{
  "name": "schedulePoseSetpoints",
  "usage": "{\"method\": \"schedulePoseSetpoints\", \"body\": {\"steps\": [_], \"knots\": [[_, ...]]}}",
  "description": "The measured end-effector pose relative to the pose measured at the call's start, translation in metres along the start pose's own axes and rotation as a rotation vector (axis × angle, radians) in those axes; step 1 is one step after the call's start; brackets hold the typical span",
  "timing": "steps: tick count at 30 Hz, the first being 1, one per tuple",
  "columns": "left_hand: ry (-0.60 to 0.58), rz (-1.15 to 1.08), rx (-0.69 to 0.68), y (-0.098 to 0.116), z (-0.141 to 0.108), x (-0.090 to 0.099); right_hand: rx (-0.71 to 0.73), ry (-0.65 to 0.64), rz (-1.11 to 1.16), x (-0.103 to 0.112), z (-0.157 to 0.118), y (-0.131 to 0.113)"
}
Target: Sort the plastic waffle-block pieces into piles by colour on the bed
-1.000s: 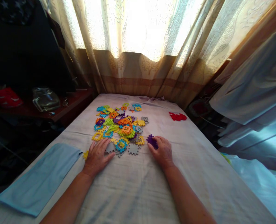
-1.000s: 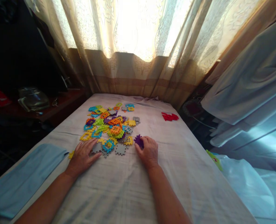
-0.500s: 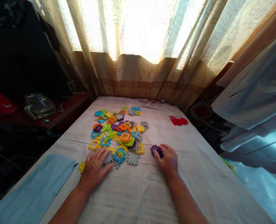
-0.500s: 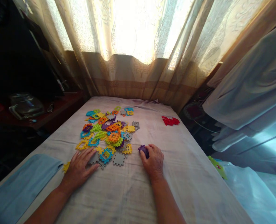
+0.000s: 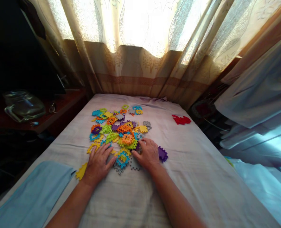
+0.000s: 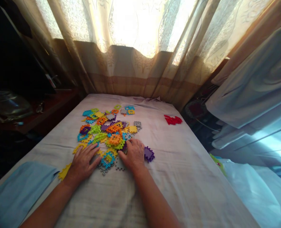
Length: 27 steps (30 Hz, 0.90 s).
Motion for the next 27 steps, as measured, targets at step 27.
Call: {"method": "schedulePoseSetpoints", "body": {"steps": [27], "knots": [[-0.090,-0.035,0.002,-0.005,-0.003,-0.001,-0.389,-0.781,-0.057,0.082,0.033,0.086]]}}
Point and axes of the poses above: each hand's wrist, its own z-axis towards the middle knuckle, its own x-axis out of the back of the hand, y = z × x, the point moved 2 cm from there along z, towards the middle knuckle, and after that the axes turned 9 degrees about y, right-handed, at the moved point
